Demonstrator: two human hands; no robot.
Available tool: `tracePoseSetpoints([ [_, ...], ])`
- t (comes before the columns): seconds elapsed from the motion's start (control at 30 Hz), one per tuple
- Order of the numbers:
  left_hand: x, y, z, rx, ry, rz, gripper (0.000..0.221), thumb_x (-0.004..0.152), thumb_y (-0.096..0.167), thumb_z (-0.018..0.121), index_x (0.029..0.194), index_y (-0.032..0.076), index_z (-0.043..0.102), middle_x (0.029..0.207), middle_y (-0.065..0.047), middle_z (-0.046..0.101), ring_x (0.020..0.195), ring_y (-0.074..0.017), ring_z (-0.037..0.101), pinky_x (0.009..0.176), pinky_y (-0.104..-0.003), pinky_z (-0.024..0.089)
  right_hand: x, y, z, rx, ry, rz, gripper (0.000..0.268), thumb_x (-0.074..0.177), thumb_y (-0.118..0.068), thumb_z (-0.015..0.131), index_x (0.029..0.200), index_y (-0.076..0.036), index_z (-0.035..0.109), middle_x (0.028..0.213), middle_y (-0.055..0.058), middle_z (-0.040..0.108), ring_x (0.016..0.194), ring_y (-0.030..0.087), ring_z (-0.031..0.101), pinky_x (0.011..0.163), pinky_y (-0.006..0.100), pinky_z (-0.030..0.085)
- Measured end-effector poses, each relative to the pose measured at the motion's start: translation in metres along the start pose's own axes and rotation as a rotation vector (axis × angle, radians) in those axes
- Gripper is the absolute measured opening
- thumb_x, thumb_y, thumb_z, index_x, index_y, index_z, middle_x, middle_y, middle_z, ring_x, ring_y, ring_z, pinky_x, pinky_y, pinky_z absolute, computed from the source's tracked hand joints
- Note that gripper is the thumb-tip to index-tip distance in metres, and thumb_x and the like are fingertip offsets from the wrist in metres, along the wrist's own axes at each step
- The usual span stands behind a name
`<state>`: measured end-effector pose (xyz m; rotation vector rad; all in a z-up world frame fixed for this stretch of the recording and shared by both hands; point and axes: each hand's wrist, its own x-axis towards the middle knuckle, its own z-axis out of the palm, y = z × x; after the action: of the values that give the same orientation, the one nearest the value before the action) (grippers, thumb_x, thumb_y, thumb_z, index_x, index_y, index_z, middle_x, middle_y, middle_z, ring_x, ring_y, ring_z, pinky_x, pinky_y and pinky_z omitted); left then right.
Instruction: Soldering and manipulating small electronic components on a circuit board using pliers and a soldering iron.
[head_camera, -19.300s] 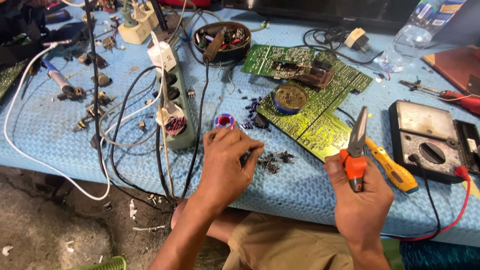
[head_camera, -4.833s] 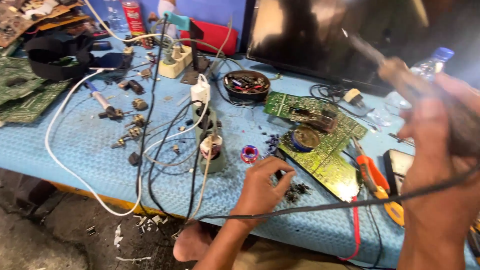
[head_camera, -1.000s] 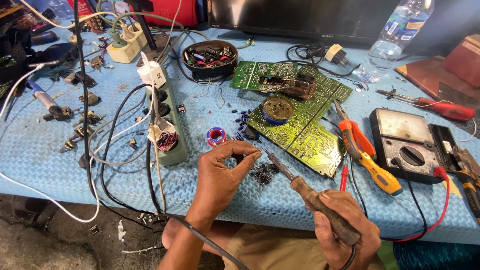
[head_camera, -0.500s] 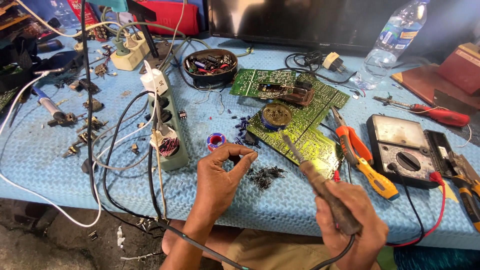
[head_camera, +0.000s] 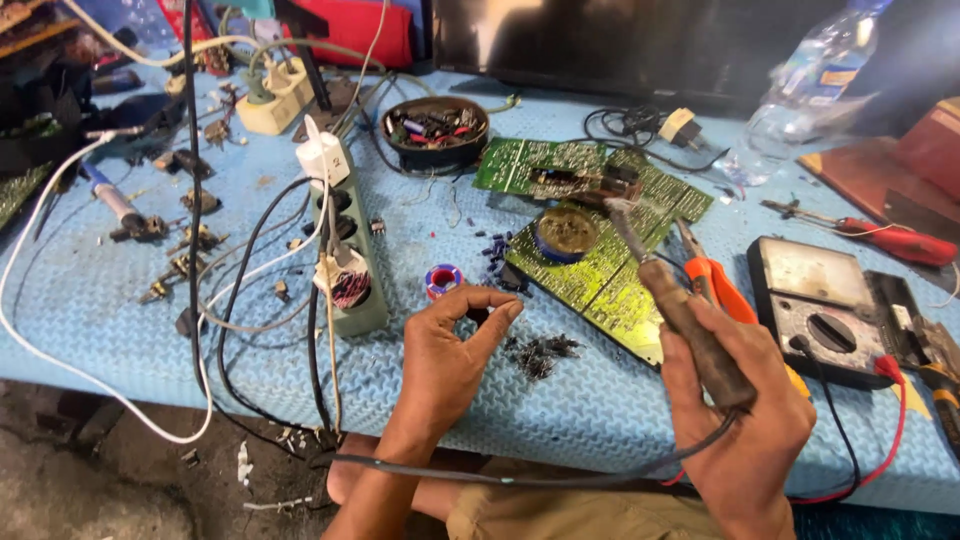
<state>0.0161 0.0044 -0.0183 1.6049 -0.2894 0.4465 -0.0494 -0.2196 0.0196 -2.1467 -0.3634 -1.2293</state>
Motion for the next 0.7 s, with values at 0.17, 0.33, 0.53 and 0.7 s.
tracePoseSetpoints([
  [0.17,0.0,0.005,-0.002,-0.014,-0.031,-0.007,0.007,0.094,0.017,0.075,0.099,0.013,0.078,0.096,-0.002,0.077,0.094,-0.0184,0.072,0.089,-0.037,0.061,-0.024,-0.005,-0.002,0.103,-0.053,0.061,0.027,0.093,-0.005,0.071,0.118,0.005,0.065,0.112,0.019,0.072,0.094,0.025,0.071,0.094,0.034,0.056],
  [0.33,0.001,0.002,-0.001,-0.01,-0.011,0.02,0.007,0.092,0.014,0.078,0.098,0.013,0.078,0.097,-0.003,0.078,0.096,-0.0172,0.073,0.09,-0.034,0.061,-0.043,-0.006,0.011,0.293,0.032,0.086,0.024,0.088,-0.007,0.069,0.107,0.007,0.065,0.091,0.018,0.072,0.084,0.029,0.072,0.088,0.037,0.059],
  [0.53,0.001,0.004,0.0,-0.001,0.0,0.079,0.006,0.091,0.009,0.078,0.097,0.011,0.078,0.096,-0.005,0.078,0.095,-0.0182,0.074,0.089,-0.033,0.061,-0.044,-0.005,0.014,0.341,0.051,-0.011,0.024,0.08,-0.007,0.07,0.099,0.007,0.066,0.084,0.02,0.071,0.077,0.032,0.072,0.083,0.04,0.062],
  [0.7,0.0,0.003,0.001,-0.021,0.026,0.092,0.004,0.091,0.009,0.079,0.094,0.01,0.078,0.095,-0.006,0.078,0.093,-0.0177,0.074,0.089,-0.033,0.06,-0.044,-0.007,0.012,0.316,-0.002,-0.017,0.023,0.083,-0.01,0.068,0.098,0.007,0.066,0.084,0.019,0.072,0.08,0.033,0.073,0.083,0.042,0.062],
])
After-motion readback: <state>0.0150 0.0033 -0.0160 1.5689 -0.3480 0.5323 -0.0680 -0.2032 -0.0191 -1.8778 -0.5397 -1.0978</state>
